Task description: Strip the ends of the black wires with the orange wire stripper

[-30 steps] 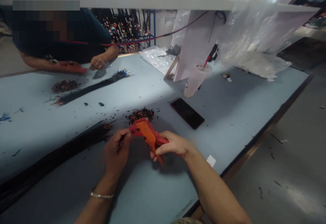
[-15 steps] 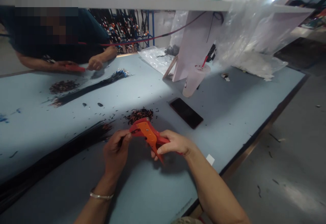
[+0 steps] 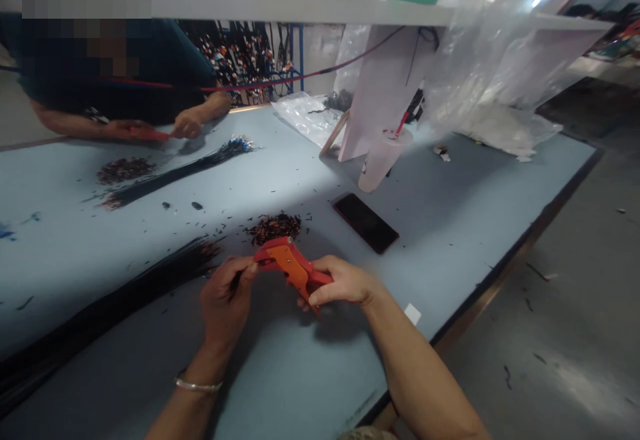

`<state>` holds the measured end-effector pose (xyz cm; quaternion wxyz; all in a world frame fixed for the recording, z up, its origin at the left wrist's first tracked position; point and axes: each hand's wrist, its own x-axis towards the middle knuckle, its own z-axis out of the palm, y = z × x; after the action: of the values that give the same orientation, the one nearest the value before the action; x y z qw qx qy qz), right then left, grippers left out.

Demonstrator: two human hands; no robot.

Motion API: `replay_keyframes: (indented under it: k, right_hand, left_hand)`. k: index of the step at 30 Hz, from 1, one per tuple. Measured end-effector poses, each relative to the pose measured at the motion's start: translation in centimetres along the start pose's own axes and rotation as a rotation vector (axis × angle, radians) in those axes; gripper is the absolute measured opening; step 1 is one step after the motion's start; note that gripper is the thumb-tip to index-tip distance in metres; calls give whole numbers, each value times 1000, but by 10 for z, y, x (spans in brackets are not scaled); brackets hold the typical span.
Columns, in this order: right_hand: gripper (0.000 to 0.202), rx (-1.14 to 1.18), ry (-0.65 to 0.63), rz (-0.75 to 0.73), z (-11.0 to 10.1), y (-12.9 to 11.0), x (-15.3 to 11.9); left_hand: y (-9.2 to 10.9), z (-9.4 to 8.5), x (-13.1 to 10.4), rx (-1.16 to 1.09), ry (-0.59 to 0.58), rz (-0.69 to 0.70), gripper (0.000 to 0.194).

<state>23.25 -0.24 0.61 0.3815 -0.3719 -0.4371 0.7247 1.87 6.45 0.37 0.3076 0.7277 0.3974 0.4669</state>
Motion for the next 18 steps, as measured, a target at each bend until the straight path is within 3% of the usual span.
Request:
replay_keyframes:
  k: [5, 18]
  right_hand:
    - [44, 35, -9, -67, 2, -3, -1]
    - [39, 116, 201, -48, 2, -1, 4]
  left_hand:
    - [1, 0, 1, -15, 36, -74, 14]
    - [0, 1, 0, 9, 38, -178, 17]
